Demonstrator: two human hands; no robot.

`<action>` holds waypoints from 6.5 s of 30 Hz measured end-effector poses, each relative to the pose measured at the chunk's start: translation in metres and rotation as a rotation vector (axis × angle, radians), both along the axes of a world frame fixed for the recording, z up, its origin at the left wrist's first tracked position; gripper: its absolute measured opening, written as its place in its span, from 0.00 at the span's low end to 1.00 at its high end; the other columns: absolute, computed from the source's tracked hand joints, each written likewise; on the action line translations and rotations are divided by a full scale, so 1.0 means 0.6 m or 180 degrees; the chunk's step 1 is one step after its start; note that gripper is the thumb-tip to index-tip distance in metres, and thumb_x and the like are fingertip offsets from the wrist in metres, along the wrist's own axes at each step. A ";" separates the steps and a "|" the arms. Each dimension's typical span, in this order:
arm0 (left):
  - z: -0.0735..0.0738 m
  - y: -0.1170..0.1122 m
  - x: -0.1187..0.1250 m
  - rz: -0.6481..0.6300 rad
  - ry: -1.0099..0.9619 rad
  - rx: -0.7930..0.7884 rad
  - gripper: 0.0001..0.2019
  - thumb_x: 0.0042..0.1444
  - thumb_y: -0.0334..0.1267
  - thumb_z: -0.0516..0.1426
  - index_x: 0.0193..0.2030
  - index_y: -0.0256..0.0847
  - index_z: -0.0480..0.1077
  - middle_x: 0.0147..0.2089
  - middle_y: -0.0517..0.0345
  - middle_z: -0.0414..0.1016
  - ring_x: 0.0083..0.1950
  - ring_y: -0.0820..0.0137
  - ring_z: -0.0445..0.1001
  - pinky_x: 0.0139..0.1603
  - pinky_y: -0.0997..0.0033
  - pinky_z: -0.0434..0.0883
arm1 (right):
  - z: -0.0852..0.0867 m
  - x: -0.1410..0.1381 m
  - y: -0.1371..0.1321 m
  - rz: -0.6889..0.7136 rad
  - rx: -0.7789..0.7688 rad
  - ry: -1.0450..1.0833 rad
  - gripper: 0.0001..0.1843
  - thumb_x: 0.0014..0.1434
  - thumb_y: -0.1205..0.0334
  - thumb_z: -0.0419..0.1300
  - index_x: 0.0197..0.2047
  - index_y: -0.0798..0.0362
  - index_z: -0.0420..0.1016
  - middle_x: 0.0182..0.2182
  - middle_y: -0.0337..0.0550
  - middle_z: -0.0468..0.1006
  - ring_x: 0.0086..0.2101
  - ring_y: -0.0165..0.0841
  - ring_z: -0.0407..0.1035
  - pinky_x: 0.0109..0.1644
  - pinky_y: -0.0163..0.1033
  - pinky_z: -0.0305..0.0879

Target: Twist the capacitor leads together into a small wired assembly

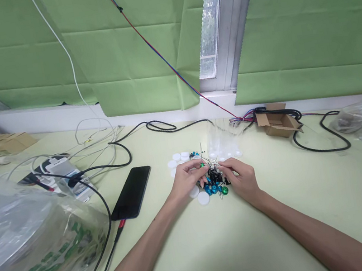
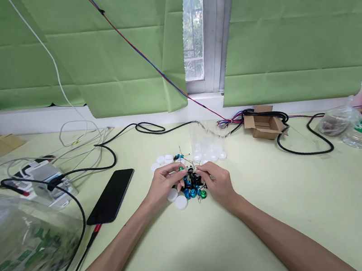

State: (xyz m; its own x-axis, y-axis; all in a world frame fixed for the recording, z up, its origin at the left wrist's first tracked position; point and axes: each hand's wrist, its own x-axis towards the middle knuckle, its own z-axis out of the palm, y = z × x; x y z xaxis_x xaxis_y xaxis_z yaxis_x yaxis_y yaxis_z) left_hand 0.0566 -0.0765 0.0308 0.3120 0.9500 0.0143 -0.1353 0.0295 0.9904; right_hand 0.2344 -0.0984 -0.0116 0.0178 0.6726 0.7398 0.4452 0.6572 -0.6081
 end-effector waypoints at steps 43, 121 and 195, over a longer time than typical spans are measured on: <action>-0.023 0.007 -0.005 -0.0265 0.0293 0.0493 0.15 0.50 0.46 0.64 0.38 0.36 0.74 0.23 0.60 0.70 0.22 0.74 0.68 0.26 0.72 0.69 | 0.010 -0.004 -0.005 0.0108 -0.1136 0.0561 0.15 0.63 0.57 0.56 0.27 0.54 0.69 0.19 0.34 0.64 0.20 0.26 0.57 0.23 0.32 0.56; -0.010 0.008 -0.004 -0.0337 -0.0088 0.0022 0.17 0.54 0.50 0.61 0.28 0.35 0.71 0.22 0.62 0.66 0.17 0.80 0.62 0.15 0.79 0.56 | 0.019 -0.016 -0.019 0.0484 -0.1272 0.0345 0.18 0.67 0.56 0.52 0.27 0.54 0.69 0.18 0.35 0.64 0.20 0.26 0.58 0.24 0.33 0.55; 0.003 0.002 -0.004 -0.0396 0.0111 -0.0215 0.19 0.57 0.52 0.58 0.28 0.36 0.67 0.25 0.60 0.69 0.14 0.83 0.57 0.14 0.79 0.48 | 0.017 0.003 -0.015 0.0086 0.0508 -0.0750 0.13 0.65 0.70 0.54 0.45 0.49 0.78 0.33 0.45 0.80 0.33 0.34 0.75 0.36 0.38 0.72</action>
